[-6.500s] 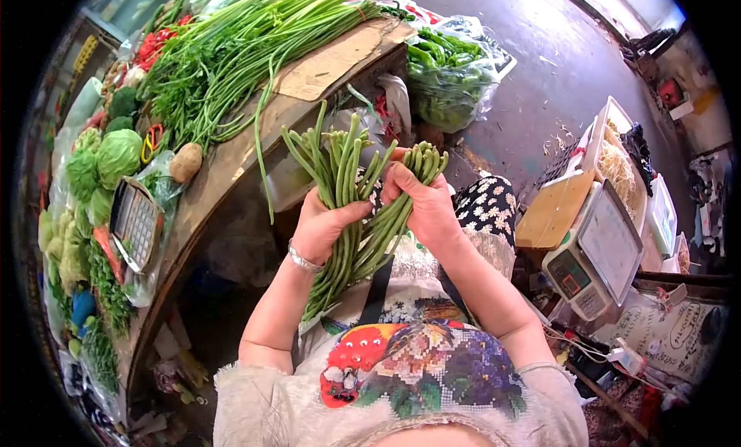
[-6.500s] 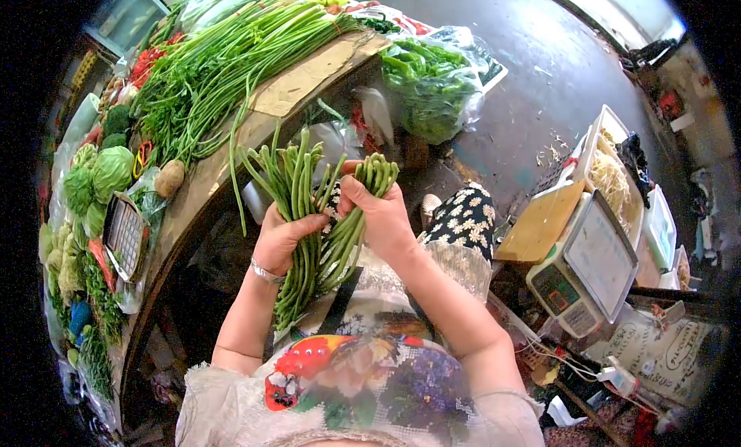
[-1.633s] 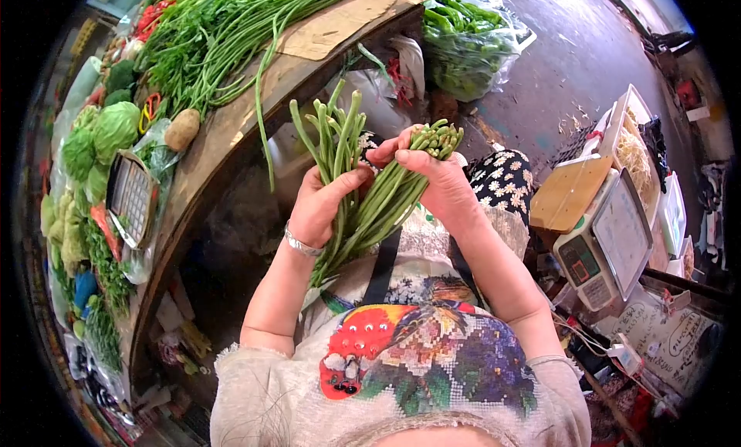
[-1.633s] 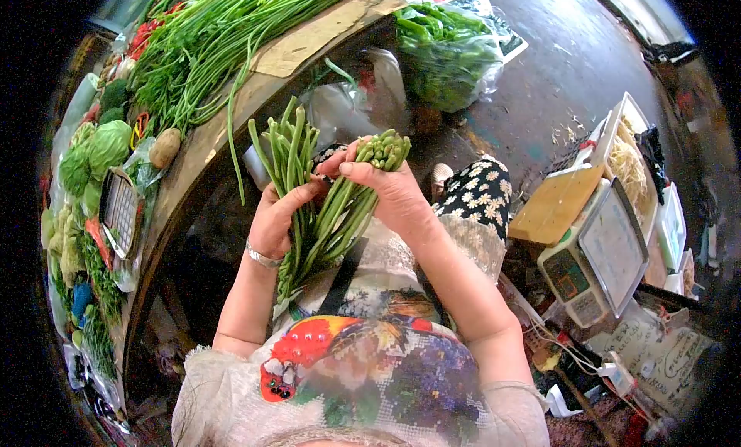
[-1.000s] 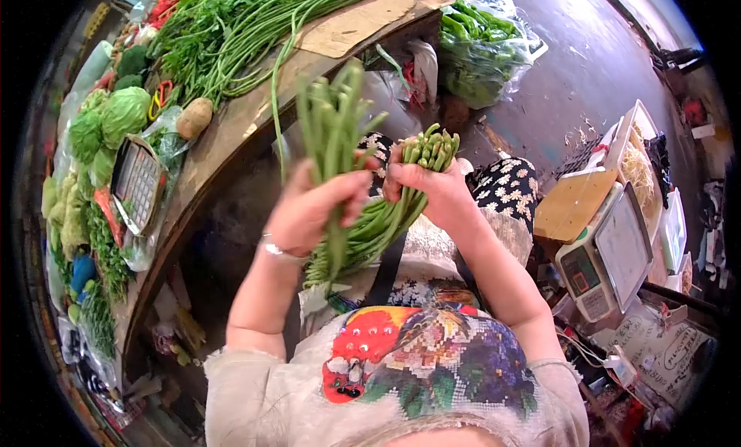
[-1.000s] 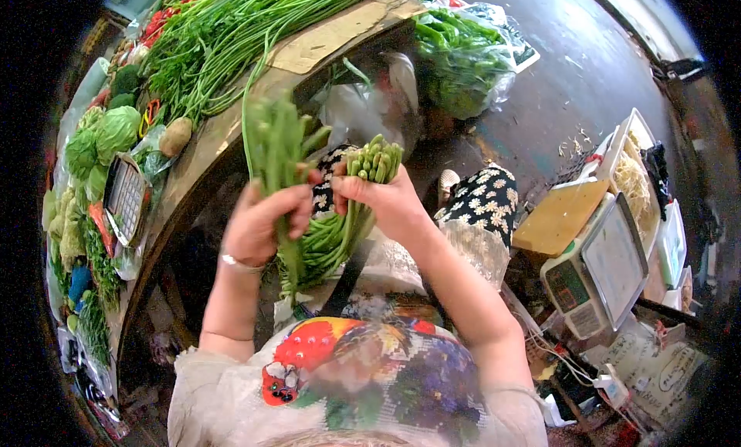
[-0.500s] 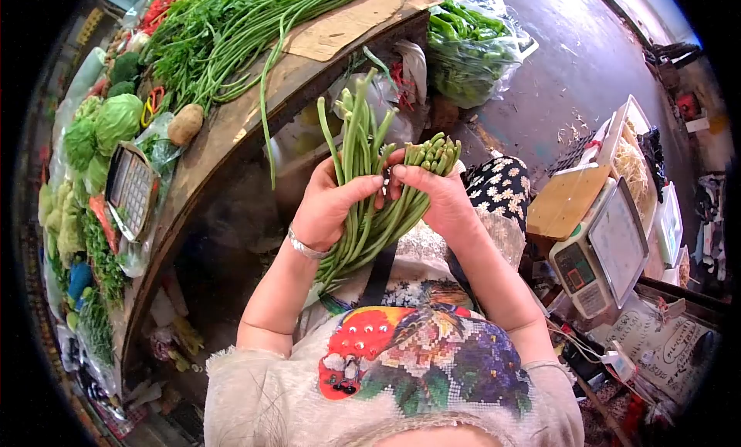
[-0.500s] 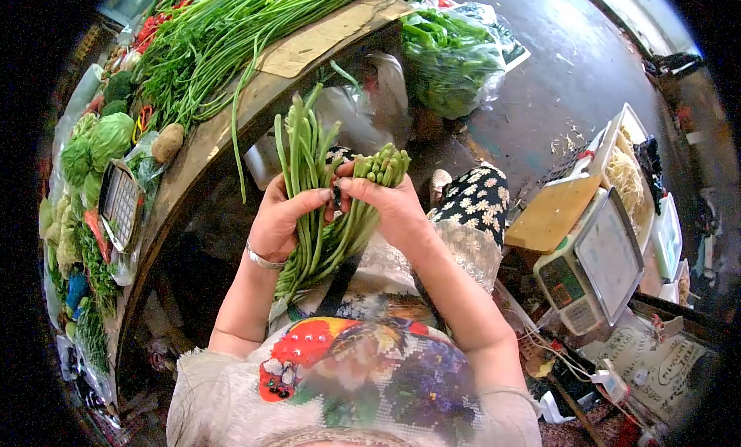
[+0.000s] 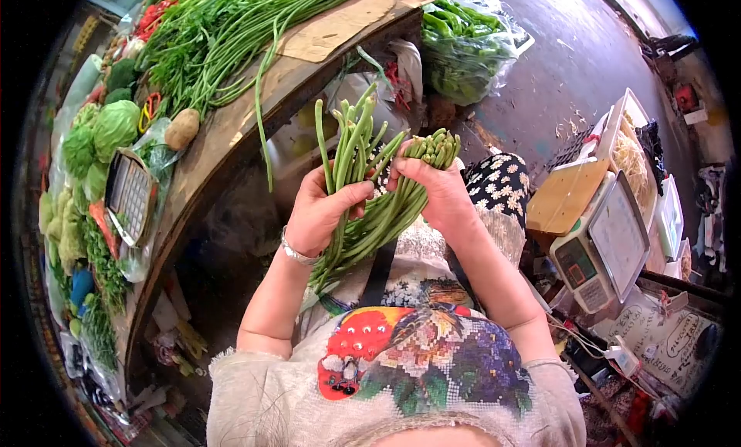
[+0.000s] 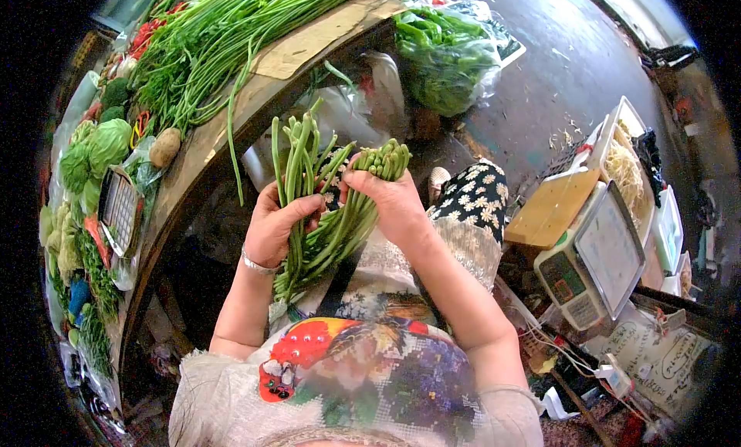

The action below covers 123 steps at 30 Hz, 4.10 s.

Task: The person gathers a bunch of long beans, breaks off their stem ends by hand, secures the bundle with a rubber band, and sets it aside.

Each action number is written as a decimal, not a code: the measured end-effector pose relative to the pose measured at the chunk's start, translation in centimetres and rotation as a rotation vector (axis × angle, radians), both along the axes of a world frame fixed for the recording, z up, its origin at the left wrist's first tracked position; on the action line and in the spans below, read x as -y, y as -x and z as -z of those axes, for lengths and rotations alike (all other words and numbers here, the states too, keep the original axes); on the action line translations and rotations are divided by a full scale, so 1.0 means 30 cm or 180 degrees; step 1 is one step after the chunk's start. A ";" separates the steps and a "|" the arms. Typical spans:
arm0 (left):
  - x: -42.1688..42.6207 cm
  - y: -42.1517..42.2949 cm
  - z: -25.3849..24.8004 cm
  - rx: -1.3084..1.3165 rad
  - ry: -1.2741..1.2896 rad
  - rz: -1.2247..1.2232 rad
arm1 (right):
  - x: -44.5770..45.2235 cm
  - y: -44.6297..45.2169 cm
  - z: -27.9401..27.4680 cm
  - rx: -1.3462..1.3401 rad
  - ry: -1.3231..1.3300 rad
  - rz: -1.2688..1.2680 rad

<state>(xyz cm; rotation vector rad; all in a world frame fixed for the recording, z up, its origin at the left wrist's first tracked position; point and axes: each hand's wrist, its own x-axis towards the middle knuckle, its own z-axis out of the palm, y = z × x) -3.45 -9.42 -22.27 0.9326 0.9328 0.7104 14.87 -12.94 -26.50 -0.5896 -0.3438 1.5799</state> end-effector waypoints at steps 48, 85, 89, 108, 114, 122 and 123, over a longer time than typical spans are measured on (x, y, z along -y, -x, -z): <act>0.058 -0.025 0.034 -0.0138 -0.0339 0.0383 | 0.003 -0.002 -0.007 0.0042 0.0440 -0.0149; 0.049 -0.021 0.079 0.0054 -0.0318 -0.0121 | 0.004 -0.005 0.043 0.0495 0.0060 0.0091; 0.036 -0.017 0.073 0.0016 -0.0378 -0.0335 | 0.008 -0.005 -0.005 0.0021 -0.0090 -0.0046; 0.031 0.058 0.010 -0.0697 -0.0223 0.0962 | -0.002 -0.015 0.002 0.0214 -0.0010 -0.0091; 0.012 0.039 0.017 -0.0247 -0.0108 0.0935 | 0.000 -0.024 0.011 0.0237 0.0111 -0.0032; 0.001 0.010 0.015 -0.0341 -0.0379 0.0274 | -0.002 -0.022 0.002 0.0243 0.0081 -0.0211; 0.000 0.004 0.018 -0.0256 -0.0311 0.0177 | 0.001 -0.021 -0.004 0.0240 0.0087 -0.0211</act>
